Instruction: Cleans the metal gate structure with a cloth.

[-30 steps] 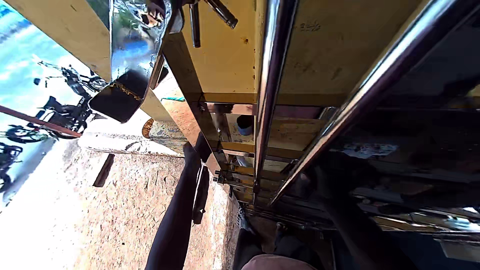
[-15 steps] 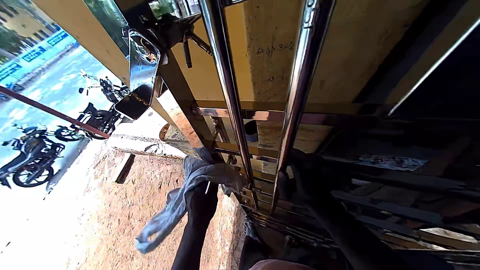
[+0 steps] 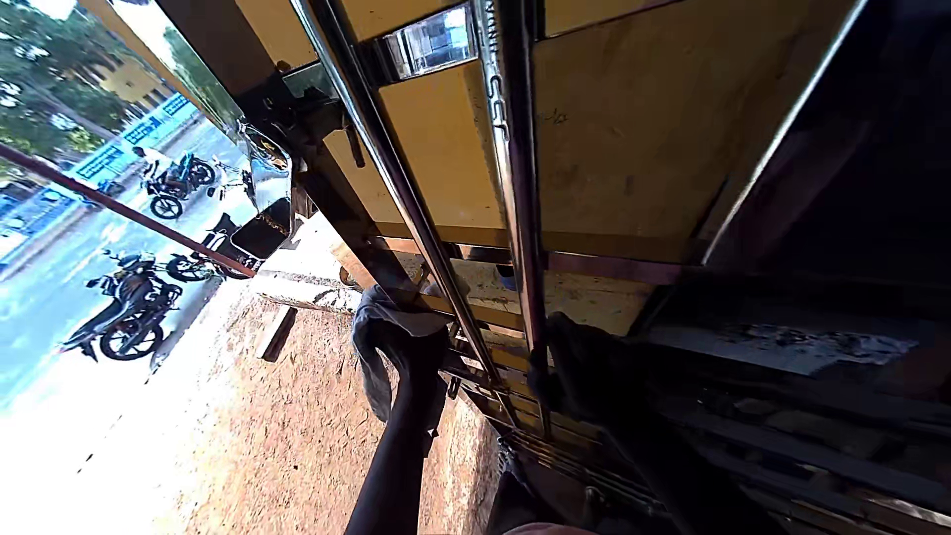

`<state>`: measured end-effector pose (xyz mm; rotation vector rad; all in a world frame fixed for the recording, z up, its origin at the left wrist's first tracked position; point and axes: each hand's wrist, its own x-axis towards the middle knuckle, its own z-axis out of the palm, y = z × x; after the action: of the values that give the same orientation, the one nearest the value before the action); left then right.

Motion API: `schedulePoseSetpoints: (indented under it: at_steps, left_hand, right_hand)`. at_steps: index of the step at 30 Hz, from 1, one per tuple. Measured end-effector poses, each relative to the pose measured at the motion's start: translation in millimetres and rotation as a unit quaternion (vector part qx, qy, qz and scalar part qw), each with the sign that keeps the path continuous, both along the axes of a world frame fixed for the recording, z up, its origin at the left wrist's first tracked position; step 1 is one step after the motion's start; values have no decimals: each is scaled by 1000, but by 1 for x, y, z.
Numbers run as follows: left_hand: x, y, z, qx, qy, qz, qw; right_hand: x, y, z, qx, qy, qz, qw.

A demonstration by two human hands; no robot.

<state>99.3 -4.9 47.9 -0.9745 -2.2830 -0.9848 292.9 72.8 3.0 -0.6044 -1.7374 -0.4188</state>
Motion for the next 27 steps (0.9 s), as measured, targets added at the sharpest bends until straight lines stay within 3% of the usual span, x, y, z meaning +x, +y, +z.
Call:
schedulePoseSetpoints:
  at_steps: [5,8,11,13,15,17,19,22,27]
  left_hand:
    - [1,-18,-54,-120,-32,30,992]
    - [1,-31,-51,-155,-198,-57,966]
    - [-3,-51,-63,14,-322,-158,934]
    - [16,-72,-61,122,-326,-165,923]
    - [40,-97,-42,151,-330,-157,919]
    - [61,-119,-20,144,-344,-185,909]
    - [75,-133,-6,128,-329,-245,903]
    - [79,-144,2,109,-317,-308,891]
    - [67,-169,2,63,-325,-401,854]
  right_hand:
    - [10,1,-3,47,-43,-13,998]
    - [14,-1,-2,41,-51,-23,998]
    - [13,-6,3,20,-34,-26,999]
    - [15,-10,4,-9,-42,-10,999]
    - [16,-14,8,-50,-25,20,998]
    - [19,-25,18,-117,38,113,986]
    - [23,-51,32,-185,80,269,942]
    - [6,-91,31,-279,51,445,849]
    - [-14,-105,1,-434,32,542,719]
